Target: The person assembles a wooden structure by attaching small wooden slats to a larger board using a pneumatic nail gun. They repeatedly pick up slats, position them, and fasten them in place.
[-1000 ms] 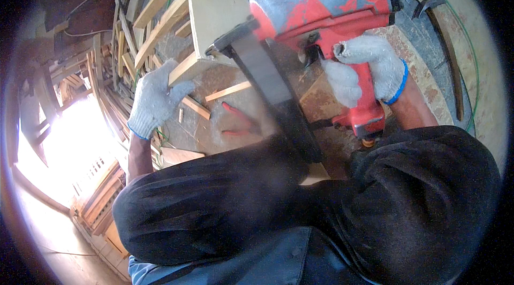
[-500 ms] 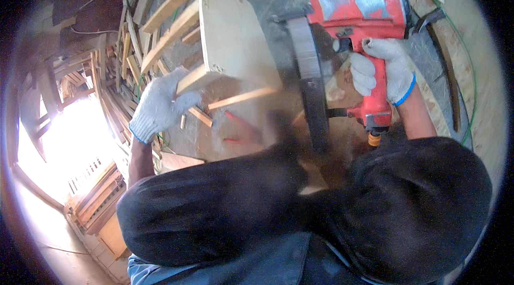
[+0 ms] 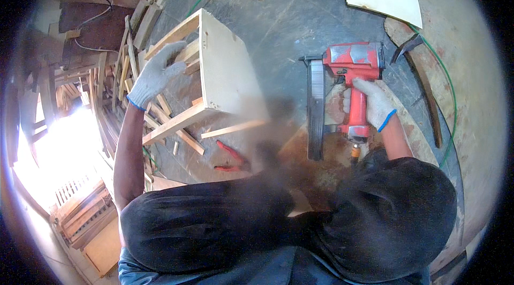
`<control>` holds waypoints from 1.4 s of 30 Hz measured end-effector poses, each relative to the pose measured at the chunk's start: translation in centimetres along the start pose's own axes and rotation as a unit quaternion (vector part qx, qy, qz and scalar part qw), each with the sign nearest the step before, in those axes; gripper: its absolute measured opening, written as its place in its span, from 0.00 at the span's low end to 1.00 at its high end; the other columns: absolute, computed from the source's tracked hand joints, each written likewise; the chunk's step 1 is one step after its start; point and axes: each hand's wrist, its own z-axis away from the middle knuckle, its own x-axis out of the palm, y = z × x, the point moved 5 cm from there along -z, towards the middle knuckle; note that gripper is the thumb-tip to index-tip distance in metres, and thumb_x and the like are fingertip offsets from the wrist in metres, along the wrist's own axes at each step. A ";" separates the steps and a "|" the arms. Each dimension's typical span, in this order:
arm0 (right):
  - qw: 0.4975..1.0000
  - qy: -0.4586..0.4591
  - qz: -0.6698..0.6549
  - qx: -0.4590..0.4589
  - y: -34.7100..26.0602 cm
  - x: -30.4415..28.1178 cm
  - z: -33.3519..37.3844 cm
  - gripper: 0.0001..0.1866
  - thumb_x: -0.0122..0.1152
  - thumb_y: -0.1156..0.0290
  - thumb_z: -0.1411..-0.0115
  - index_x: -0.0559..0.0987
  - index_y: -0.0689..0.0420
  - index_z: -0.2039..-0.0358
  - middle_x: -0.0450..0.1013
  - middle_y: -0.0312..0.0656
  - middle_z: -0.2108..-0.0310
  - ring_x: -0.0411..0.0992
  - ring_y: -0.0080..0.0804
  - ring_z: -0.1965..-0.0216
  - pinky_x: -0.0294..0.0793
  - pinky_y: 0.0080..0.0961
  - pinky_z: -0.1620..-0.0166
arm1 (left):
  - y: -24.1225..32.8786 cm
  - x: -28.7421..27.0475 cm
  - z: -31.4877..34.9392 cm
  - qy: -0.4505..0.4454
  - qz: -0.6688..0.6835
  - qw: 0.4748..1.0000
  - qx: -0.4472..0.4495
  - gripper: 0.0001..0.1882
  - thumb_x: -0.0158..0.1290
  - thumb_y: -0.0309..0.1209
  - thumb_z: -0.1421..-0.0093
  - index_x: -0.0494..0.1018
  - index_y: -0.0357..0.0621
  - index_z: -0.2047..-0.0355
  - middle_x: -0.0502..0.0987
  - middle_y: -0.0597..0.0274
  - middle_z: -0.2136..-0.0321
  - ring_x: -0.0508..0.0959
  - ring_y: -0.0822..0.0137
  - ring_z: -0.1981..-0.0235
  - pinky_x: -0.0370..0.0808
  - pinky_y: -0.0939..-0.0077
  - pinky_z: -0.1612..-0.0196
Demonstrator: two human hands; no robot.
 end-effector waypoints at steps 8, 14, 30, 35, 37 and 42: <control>0.994 -0.001 0.102 -0.030 -1.2 -0.8 0.8 0.14 0.61 0.65 0.32 0.78 0.62 0.54 0.80 0.48 0.66 0.80 0.38 0.69 0.82 0.39 0.62 | 3.8 -2.6 1.9 0.055 -0.021 0.998 -0.026 0.27 0.64 0.41 0.43 0.78 0.36 0.48 0.82 0.58 0.58 0.79 0.69 0.55 0.74 0.73 0.46; 0.895 0.074 0.427 -0.102 -1.6 -4.9 -1.3 0.21 0.61 0.56 0.35 0.82 0.66 0.64 0.80 0.43 0.67 0.79 0.37 0.65 0.76 0.38 0.61 | 8.5 -4.2 2.8 0.205 -0.009 0.978 0.032 0.25 0.67 0.34 0.45 0.77 0.39 0.48 0.81 0.58 0.61 0.80 0.68 0.59 0.77 0.71 0.52; 0.676 -0.104 0.702 -0.199 -3.8 15.8 6.0 0.20 0.59 0.59 0.36 0.81 0.60 0.51 0.82 0.51 0.63 0.82 0.43 0.59 0.78 0.36 0.53 | 5.1 16.7 11.4 -0.132 0.199 0.967 0.086 0.26 0.56 0.49 0.34 0.78 0.43 0.46 0.80 0.45 0.53 0.81 0.48 0.50 0.76 0.57 0.45; 0.754 -0.101 0.636 -0.128 -3.8 14.6 6.7 0.21 0.60 0.54 0.36 0.81 0.58 0.53 0.80 0.55 0.63 0.80 0.52 0.58 0.77 0.41 0.52 | 7.2 15.6 12.3 -0.208 0.114 0.972 -0.002 0.30 0.50 0.54 0.31 0.76 0.42 0.43 0.80 0.42 0.49 0.79 0.47 0.46 0.74 0.56 0.42; 0.737 -0.087 0.643 -0.193 -4.6 12.7 6.5 0.22 0.61 0.52 0.37 0.80 0.59 0.56 0.80 0.55 0.62 0.80 0.53 0.57 0.76 0.41 0.51 | 8.4 14.3 11.1 -0.240 0.010 0.971 -0.008 0.31 0.49 0.55 0.31 0.75 0.41 0.43 0.79 0.41 0.47 0.79 0.46 0.46 0.74 0.56 0.42; 0.715 -0.113 0.626 -0.289 -6.3 13.8 9.2 0.26 0.62 0.48 0.38 0.77 0.58 0.52 0.79 0.55 0.59 0.79 0.54 0.54 0.77 0.46 0.52 | 16.8 9.3 6.5 -0.227 -0.110 0.967 -0.034 0.27 0.53 0.49 0.33 0.73 0.41 0.43 0.81 0.42 0.51 0.80 0.45 0.48 0.75 0.54 0.44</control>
